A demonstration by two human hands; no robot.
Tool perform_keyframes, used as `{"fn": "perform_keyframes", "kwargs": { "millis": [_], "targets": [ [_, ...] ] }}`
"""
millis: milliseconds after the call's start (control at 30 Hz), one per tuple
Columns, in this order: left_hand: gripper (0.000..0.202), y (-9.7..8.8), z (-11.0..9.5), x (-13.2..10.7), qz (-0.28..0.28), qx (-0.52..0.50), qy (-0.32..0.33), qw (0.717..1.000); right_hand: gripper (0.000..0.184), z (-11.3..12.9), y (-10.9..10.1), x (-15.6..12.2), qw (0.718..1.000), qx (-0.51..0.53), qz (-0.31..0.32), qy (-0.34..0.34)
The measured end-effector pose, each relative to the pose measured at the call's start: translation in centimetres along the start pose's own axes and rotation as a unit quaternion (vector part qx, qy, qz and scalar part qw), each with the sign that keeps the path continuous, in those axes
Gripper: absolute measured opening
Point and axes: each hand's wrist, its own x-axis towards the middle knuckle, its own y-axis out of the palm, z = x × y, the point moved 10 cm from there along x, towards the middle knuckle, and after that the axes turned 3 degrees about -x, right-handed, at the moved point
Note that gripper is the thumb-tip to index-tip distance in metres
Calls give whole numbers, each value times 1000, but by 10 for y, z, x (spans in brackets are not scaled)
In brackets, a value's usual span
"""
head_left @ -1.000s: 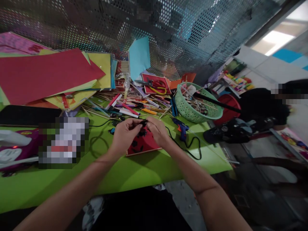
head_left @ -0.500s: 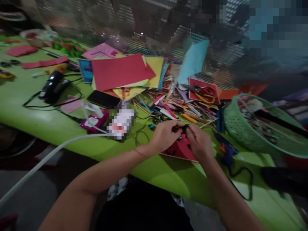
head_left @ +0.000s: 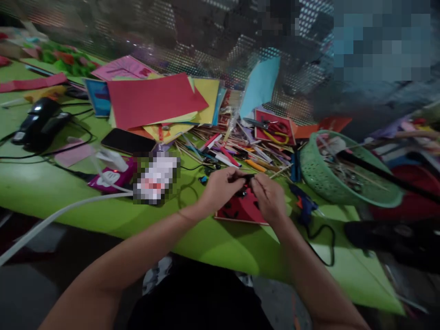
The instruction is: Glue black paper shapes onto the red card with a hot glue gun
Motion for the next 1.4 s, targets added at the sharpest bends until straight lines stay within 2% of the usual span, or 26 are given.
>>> {"fn": "perform_keyframes", "kwargs": {
  "millis": [100, 233, 467, 633, 767, 900, 1067, 1200, 1400],
  "targets": [
    [17, -3, -2, 5, 0, -30, -30, 999, 34, 2, -2, 4, 1000, 21, 19, -7],
    [20, -5, -3, 9, 0, -13, -32, 999, 25, -1, -4, 8, 999, -27, 24, -14],
    [24, -4, -9, 5, 10, 105, 13, 994, 30, 4, 10, 6, 983, -161, 60, -67],
    [25, -4, -13, 3, 8, 149, 32, 988, 25, 3, 10, 6, 978, -192, 50, -66],
    [25, -4, -10, 4, 11, 125, 15, 992, 20, 2, 6, 6, 984, -165, 47, -57],
    [25, -5, -10, 6, 7, 90, 9, 996, 24, 3, 3, 7, 993, -94, 56, -54],
    [23, -6, -8, 6, 0, 102, 7, 995, 23, 3, 0, 7, 996, -59, 49, -46],
    [23, -8, -6, 6, -4, 98, 6, 995, 15, 1, -8, 7, 999, -25, 11, -26],
    [21, -7, -7, 7, -3, 92, -2, 996, 14, 1, -16, 6, 999, 7, -33, -18]
  ]
}}
